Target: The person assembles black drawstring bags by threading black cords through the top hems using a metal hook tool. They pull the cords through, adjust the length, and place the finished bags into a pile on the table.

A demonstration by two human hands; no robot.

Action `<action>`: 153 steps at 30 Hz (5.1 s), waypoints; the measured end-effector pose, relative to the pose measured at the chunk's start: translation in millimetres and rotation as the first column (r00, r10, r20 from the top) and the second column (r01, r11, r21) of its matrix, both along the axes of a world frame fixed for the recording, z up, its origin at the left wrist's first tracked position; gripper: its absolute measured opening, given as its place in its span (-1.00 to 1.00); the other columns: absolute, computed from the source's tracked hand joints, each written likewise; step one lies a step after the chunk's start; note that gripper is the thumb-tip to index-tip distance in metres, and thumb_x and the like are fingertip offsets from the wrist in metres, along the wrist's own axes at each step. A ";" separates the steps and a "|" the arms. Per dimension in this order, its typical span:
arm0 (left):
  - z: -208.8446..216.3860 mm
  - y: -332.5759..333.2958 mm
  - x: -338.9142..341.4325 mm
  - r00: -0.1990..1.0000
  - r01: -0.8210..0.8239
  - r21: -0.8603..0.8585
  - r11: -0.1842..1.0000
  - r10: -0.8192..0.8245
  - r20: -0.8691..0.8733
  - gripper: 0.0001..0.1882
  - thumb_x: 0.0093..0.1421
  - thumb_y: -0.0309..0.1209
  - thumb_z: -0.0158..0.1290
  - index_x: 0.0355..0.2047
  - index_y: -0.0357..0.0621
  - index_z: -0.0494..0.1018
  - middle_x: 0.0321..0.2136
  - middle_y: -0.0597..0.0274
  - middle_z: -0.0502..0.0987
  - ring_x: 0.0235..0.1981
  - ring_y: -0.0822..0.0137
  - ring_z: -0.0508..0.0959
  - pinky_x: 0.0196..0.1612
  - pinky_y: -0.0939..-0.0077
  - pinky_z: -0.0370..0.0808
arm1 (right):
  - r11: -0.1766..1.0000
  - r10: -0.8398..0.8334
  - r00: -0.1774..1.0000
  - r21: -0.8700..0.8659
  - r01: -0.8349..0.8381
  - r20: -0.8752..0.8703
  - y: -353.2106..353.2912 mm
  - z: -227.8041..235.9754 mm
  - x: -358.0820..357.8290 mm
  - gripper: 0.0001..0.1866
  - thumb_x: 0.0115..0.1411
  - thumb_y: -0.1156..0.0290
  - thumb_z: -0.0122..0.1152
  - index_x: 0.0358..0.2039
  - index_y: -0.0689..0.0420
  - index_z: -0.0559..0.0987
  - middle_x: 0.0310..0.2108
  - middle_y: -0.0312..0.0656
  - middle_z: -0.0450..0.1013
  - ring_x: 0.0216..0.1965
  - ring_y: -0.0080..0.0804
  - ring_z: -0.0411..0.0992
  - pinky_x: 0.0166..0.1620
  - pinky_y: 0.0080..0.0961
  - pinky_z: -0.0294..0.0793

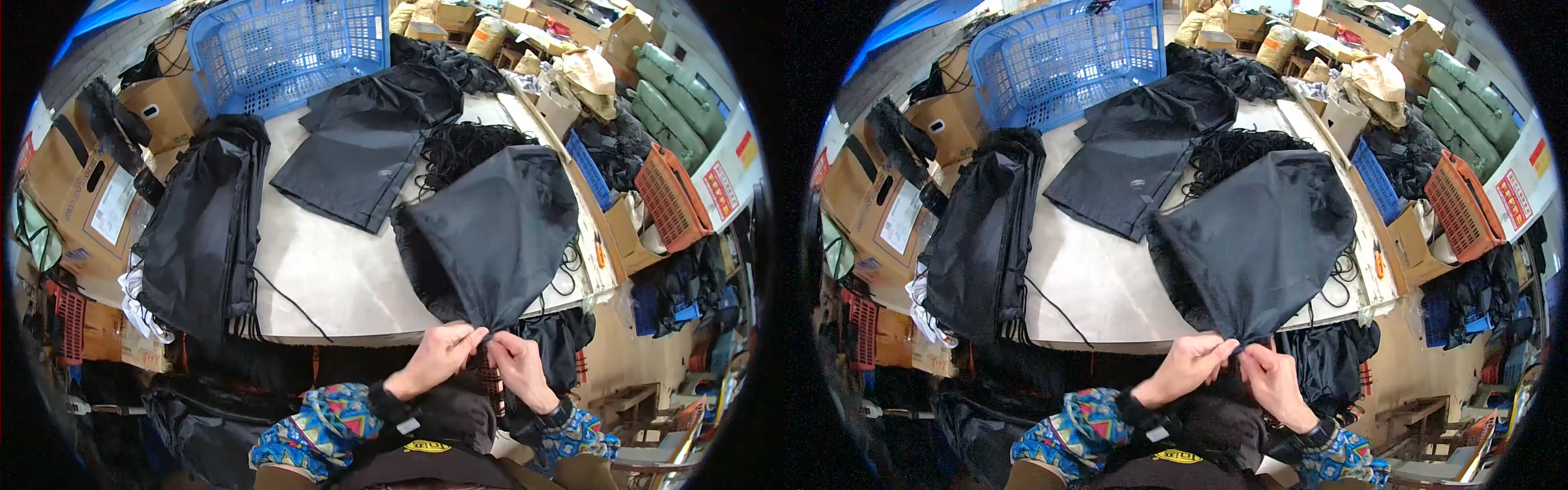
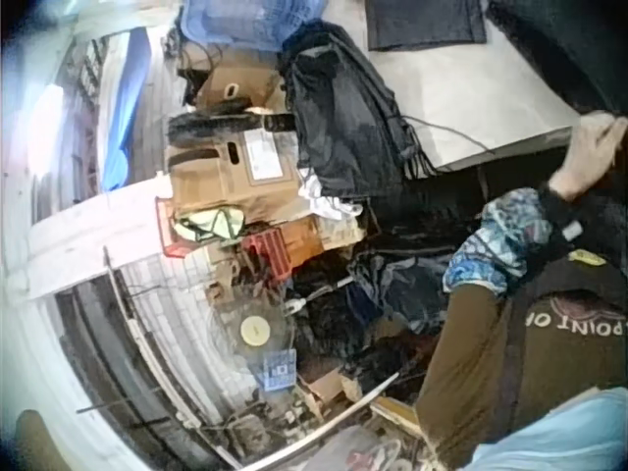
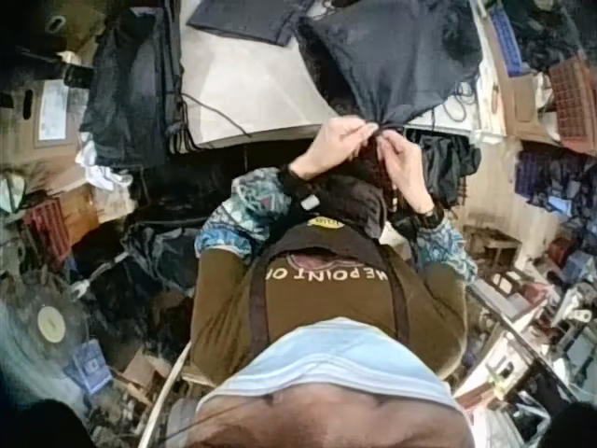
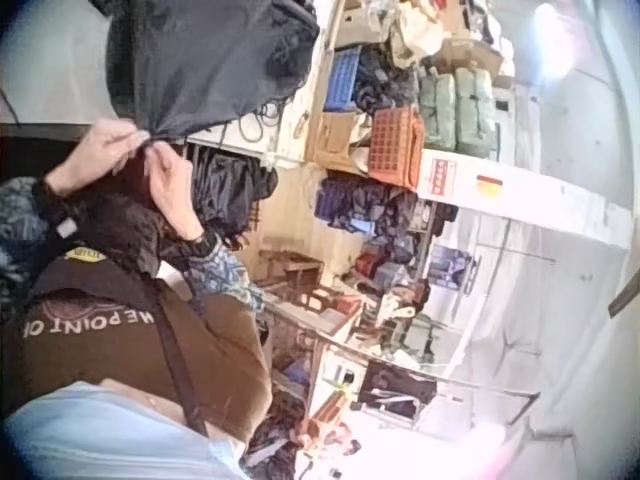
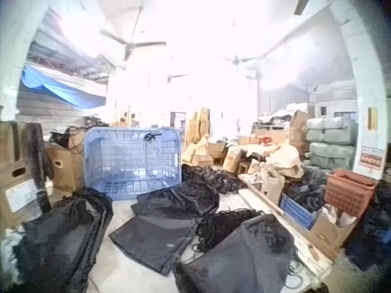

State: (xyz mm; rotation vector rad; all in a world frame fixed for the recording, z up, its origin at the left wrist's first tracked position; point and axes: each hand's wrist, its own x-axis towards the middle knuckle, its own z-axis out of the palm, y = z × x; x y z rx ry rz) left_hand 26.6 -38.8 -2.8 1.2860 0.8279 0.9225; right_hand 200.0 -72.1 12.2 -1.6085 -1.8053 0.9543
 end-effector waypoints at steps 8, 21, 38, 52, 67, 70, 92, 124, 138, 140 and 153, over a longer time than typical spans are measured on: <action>8.8 17.5 -0.5 0.939 -0.206 -0.148 0.967 0.238 0.250 -0.96 0.20 -0.52 0.01 -0.38 -0.22 0.41 -0.50 0.48 0.39 -0.47 0.66 0.36 -0.35 0.72 0.34 | 0.999 0.036 0.988 -0.009 -0.038 -0.152 6.2 -2.1 -24.0 -0.81 0.25 0.42 0.04 -0.41 0.25 0.54 -0.61 -0.33 0.45 -0.53 -0.69 0.35 -0.42 -0.67 0.34; 54.8 14.7 -109.8 0.825 -0.008 0.525 0.851 0.302 -0.478 -0.88 0.21 -0.48 0.00 -0.35 -0.32 0.38 -0.65 0.33 0.23 -0.58 0.59 0.22 -0.52 0.63 0.23 | 0.760 -0.003 0.979 0.636 0.133 -0.202 124.2 104.2 -12.3 -0.61 0.25 0.31 0.06 -0.01 0.30 0.35 -0.10 -0.04 0.43 -0.13 -0.27 0.40 -0.06 -0.43 0.38; 12.3 -4.7 -252.3 0.220 0.050 0.620 0.783 0.597 -0.772 -0.73 0.14 -0.33 0.10 -0.54 -0.29 0.35 -0.64 -0.19 0.40 -0.55 -0.15 0.47 -0.55 0.20 0.36 | 0.399 0.184 0.327 0.374 0.837 -0.927 136.5 134.6 161.6 -0.81 0.26 0.40 0.06 -0.21 0.27 0.41 -0.36 -0.19 0.42 -0.37 -0.47 0.40 -0.23 -0.56 0.46; 24.2 66.2 -159.2 0.391 0.224 0.669 0.709 0.564 -0.728 -0.03 -0.10 -0.03 0.26 0.14 -0.44 0.10 0.08 -0.21 0.26 0.12 -0.06 0.23 0.18 0.17 0.14 | 0.466 -0.516 0.841 0.771 0.435 -0.162 68.7 120.2 161.8 -0.78 0.24 0.44 0.10 -0.15 0.25 0.56 -0.30 -0.37 0.48 -0.34 -0.68 0.34 -0.22 -0.73 0.32; 10.6 30.0 -191.9 0.766 -0.058 0.159 0.986 0.146 -0.626 -0.79 0.21 -0.41 0.01 -0.24 -0.31 0.51 -0.48 0.21 0.55 -0.38 0.56 0.47 -0.30 0.62 0.40 | 0.598 -0.406 0.786 0.515 0.614 -0.465 27.6 83.7 426.1 -0.68 0.27 0.42 -0.10 -0.03 0.25 0.47 -0.29 -0.22 0.48 -0.30 -0.51 0.42 -0.23 -0.60 0.42; 25.2 -9.0 -193.5 0.820 -0.013 -0.077 0.997 -0.034 -0.571 -0.78 0.20 -0.38 0.06 -0.24 -0.30 0.52 -0.42 0.33 0.58 -0.37 0.57 0.47 -0.23 0.63 0.42 | 0.873 -0.277 0.958 0.435 0.219 0.073 110.0 7.5 211.2 -0.66 0.20 0.48 -0.09 -0.01 0.17 0.44 -0.21 -0.12 0.46 -0.24 -0.27 0.43 -0.17 -0.45 0.41; -25.5 -56.5 -543.4 -0.470 -0.810 0.581 -0.086 0.687 -0.554 -0.70 0.08 -0.25 0.04 -0.30 -0.23 0.53 -0.33 0.09 0.53 -0.29 0.16 0.52 -0.28 0.32 0.45 | 0.897 0.040 0.731 0.298 -0.327 0.681 173.8 3.3 55.1 -0.91 -0.03 0.61 -0.05 -0.44 0.28 0.37 -0.48 0.10 0.42 -0.37 0.14 0.41 -0.34 -0.07 0.38; -98.6 384.1 -471.8 0.281 -0.247 0.536 0.807 0.589 -0.757 -0.33 0.08 -0.50 -0.02 0.23 -0.27 0.06 0.19 -0.18 0.15 0.23 -0.03 0.13 0.27 0.28 0.06 | 0.977 -0.206 0.788 0.170 0.130 0.580 100.8 29.4 96.0 -0.77 0.13 0.56 0.04 -0.18 0.26 0.52 -0.52 0.07 0.36 -0.47 -0.05 0.35 -0.39 -0.32 0.28; 31.3 324.7 -442.3 0.609 -0.279 -0.101 0.955 0.095 -0.787 -0.60 0.20 -0.52 -0.13 0.06 -0.03 0.30 -0.12 0.43 0.44 -0.30 0.55 0.41 -0.39 0.73 0.30 | 0.899 -0.090 0.752 0.378 -0.220 0.653 190.0 19.2 64.7 -0.71 0.05 0.55 0.12 -0.18 0.06 0.57 0.13 0.12 0.22 0.01 -0.01 0.34 0.02 -0.35 0.40; 44.7 291.0 -441.5 0.582 -0.335 -0.040 0.941 0.173 -0.794 -0.50 0.18 -0.52 -0.11 0.17 -0.06 0.23 -0.04 0.31 0.41 -0.31 0.54 0.40 -0.40 0.70 0.31 | 0.838 -0.264 0.826 0.542 -0.060 0.499 197.1 32.4 66.4 -0.73 0.10 0.55 0.12 -0.17 0.03 0.58 0.16 0.05 0.19 0.02 -0.04 0.34 -0.01 -0.34 0.42; 58.9 233.9 -119.7 0.669 0.357 0.555 0.752 0.210 -0.713 -0.62 0.21 -0.34 0.03 -0.03 -0.34 0.39 -0.20 -0.02 0.54 -0.17 0.30 0.54 -0.09 0.50 0.43 | 0.920 -0.002 0.947 0.371 -0.123 0.321 94.2 -1.9 86.9 -0.72 0.09 0.55 0.11 -0.15 0.14 0.55 -0.48 -0.02 0.45 -0.47 -0.10 0.45 -0.43 -0.33 0.43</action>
